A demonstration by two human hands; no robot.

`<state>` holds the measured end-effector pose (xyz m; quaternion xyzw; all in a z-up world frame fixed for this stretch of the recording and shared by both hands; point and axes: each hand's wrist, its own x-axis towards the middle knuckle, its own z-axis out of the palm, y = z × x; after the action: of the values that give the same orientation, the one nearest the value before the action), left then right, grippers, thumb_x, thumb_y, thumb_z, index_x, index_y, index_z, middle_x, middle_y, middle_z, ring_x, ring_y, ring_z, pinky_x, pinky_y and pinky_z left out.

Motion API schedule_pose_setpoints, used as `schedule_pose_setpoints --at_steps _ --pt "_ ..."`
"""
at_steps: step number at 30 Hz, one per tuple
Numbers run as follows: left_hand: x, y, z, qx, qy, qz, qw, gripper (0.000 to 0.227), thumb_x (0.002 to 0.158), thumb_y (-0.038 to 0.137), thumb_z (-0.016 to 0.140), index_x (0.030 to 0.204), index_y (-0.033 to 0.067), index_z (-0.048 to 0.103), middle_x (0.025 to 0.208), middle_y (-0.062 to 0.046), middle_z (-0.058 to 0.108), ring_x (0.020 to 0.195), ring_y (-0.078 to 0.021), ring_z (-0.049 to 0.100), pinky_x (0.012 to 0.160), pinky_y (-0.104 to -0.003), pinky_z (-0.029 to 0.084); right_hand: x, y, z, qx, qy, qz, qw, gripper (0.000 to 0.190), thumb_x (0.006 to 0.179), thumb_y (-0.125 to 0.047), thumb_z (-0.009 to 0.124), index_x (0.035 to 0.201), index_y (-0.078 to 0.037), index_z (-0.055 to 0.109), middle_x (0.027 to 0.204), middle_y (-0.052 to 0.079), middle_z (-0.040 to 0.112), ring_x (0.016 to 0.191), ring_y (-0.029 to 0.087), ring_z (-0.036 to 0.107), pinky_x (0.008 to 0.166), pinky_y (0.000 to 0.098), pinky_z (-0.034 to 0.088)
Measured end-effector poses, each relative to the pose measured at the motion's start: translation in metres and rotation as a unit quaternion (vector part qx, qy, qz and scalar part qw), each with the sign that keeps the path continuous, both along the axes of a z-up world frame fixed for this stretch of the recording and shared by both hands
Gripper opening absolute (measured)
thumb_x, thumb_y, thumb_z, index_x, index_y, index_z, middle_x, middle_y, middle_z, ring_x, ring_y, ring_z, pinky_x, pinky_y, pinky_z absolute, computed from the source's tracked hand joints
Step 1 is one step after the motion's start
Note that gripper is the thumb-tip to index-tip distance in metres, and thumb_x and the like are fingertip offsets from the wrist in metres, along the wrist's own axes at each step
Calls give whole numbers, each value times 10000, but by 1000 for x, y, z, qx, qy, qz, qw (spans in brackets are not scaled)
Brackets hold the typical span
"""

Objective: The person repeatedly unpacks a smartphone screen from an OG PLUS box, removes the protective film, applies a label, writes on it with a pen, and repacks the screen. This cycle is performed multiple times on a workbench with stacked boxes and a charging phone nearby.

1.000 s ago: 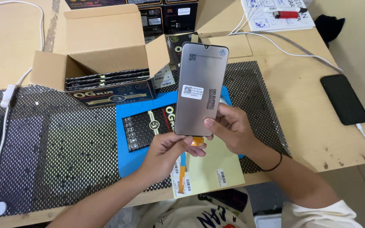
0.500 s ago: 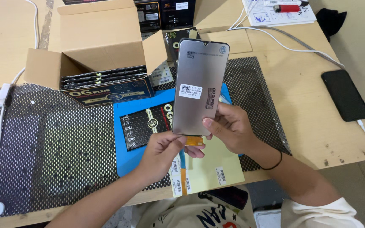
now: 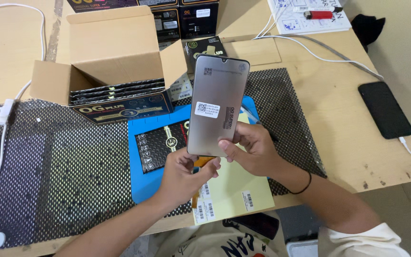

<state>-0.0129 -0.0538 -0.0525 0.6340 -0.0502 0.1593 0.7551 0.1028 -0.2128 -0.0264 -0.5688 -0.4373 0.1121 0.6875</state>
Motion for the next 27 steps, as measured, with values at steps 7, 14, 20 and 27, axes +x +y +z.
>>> schedule_pose_setpoints --at_steps 7,14,20,27 --pt "-3 0 12 0 -3 9 1000 202 831 -20 765 1032 -33 787 817 -146 802 802 -126 697 736 -322 613 8 -5 1 -12 -76 -18 997 115 937 -21 672 843 31 712 561 98 644 517 165 664 523 288 562" --pt "-7 8 24 -29 97 -117 988 284 1018 227 576 1130 -14 673 913 -140 761 715 -214 744 668 -319 637 5 -18 21 -59 -123 -75 988 260 992 -237 626 803 -59 630 633 16 626 548 111 584 507 242 468" --pt "-5 9 21 -32 100 -116 988 265 997 145 616 1181 -22 705 911 -156 782 704 -236 783 701 -331 664 16 -25 21 -80 -13 -184 980 211 964 -198 653 925 10 651 728 76 666 516 136 627 477 246 570" --pt "-11 7 30 -5 101 -121 988 379 959 129 663 1296 41 513 925 -168 794 762 -261 819 734 -390 721 34 -19 22 -1 141 -215 966 269 968 -156 641 1167 22 681 800 52 655 598 105 542 437 218 511"
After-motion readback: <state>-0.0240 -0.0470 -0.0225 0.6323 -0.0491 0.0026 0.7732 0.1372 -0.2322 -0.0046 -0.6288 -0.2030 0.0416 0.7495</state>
